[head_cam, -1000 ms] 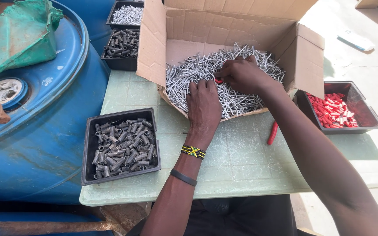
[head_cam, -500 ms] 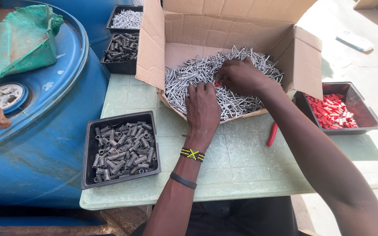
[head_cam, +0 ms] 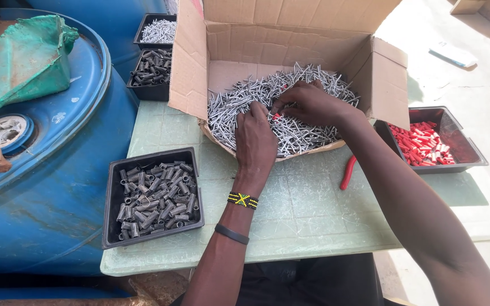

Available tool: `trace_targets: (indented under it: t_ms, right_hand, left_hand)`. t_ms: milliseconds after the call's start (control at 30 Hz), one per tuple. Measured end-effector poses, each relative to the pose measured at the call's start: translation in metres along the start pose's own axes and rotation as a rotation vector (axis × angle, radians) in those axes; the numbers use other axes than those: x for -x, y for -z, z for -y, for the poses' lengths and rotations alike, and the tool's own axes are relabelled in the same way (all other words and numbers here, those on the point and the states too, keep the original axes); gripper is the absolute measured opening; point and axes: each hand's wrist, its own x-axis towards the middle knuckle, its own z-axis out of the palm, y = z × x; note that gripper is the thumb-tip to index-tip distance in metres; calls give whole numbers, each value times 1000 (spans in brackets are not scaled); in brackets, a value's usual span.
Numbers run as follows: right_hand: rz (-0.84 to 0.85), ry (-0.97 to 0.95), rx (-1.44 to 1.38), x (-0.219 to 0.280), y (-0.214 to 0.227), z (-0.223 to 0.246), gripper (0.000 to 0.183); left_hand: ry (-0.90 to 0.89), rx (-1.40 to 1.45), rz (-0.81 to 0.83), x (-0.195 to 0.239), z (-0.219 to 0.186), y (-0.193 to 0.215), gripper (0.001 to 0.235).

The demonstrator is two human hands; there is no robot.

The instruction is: The person sorts through a large cardboard box filled with metal nails and fasteners, picking out specific items by hand. They place the selected fasteners into a black plastic tray on the table. A pair of red pliers and a container of red plastic caps are also visible on the workspace.

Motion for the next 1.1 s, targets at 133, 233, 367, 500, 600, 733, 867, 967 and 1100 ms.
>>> trace_targets:
  t_ms: [133,233,367,500,600,733,867,967,1100]
  right_hand:
    - [-4,16,-19,5,2,7,12]
    - [4,15,-44,9,6,11,14]
    - [-22,71,-232,14,2,4,19]
    - [-66,93,-340,15,6,9,17]
    - [-117,46,-399,13,-1,7,19]
    - [-174,9,-412,19,-1,19,21]
    - [-302,3,-363,21,-1,16,16]
    - [-440,-37,-350,19,-2,2,13]
    - [-625,-42,-424,22,3,11,14]
  left_hand:
    - [-47,-60,56,-1,-1,4,28]
    - [-62,-94,53,-4,6,-3,27]
    - [-29,-92,54,-3,8,-9,27]
    - [-8,-51,44,-1,7,-7,24]
    - [6,-32,51,0,5,-5,23]
    - [-3,-10,43,3,5,-1,22]
    - [-47,-44,49,3,7,-3,23]
    - [-65,-66,51,4,8,-2,25]
    - [-88,-158,74,4,7,-6,30]
